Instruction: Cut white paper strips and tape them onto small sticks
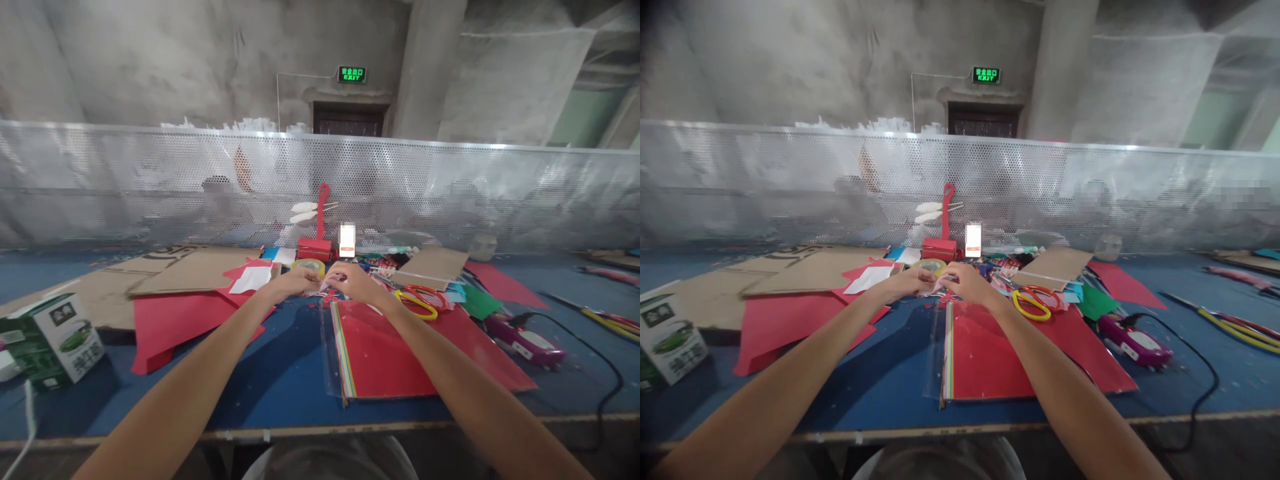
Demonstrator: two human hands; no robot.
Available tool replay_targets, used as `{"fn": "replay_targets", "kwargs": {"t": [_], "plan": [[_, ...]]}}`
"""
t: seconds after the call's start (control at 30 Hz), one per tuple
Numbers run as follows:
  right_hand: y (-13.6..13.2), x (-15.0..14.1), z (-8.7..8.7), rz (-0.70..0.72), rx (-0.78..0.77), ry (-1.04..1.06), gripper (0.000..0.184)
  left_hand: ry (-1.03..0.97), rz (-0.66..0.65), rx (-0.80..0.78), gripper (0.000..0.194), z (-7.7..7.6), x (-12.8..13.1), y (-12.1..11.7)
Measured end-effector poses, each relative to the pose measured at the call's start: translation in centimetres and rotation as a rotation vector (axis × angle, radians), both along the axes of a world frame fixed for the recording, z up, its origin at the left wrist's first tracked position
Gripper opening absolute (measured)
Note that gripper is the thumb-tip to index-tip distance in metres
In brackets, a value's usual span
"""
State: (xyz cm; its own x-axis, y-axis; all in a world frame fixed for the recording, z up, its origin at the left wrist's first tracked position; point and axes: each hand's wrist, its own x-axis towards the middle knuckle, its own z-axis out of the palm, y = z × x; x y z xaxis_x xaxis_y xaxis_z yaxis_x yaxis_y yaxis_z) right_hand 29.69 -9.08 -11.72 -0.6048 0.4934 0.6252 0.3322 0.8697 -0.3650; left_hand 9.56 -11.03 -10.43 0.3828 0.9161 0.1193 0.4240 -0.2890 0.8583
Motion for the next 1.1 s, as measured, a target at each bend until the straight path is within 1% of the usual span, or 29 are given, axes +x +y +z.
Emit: {"fn": "replay_targets", "kwargs": {"t": [0.1,0.2,0.3,0.4,0.53,0.67,0.8,0.93,1.0,1.1], "plan": [[-0.1,0.0,0.1,-0.022,-0.093,0.039,0.014,0.007,-0.081,-0.023,0.012,-0.1,-0.1,0.2],[-0.1,0.0,0.2,-0.044,-0.166,0.097,0.015,-0.027,-0.094,0.003,0.011,-0.2,0.1,0.5],[-0.1,0.1,0.4,-0.053,-0.198,0.158,0.015,-0.083,-0.129,0.011,0.014,-0.3,0.2,0.8],[-0.1,0.2,0.5,-0.058,-0.218,0.195,0.016,-0.087,-0.159,0.014,0.017,-0.5,0.1,1.0],[-0.1,0.3,0.5,-0.067,-0.238,0.203,0.017,-0.065,-0.168,0.060,0.017,-0.6,0.0,1.2],[-0.1,0.2,0.4,-0.061,-0.281,0.227,0.019,-0.100,-0.183,0.120,0.016,-0.5,0.1,1.2],[0.3,0.2,0.2,-0.023,-0.361,0.278,0.023,-0.127,-0.194,0.131,0.026,0.0,0.5,0.7],[0.4,0.2,0.1,-0.014,-0.417,0.310,0.023,-0.125,-0.243,0.167,0.035,0.5,0.6,0.1],[0.3,0.2,0.3,-0.019,-0.451,0.306,0.021,-0.102,-0.243,0.200,0.032,0.6,0.6,0.1],[0.1,0.1,0.3,-0.019,-0.482,0.277,0.018,-0.046,-0.185,0.235,0.027,0.5,0.6,0.3]]}}
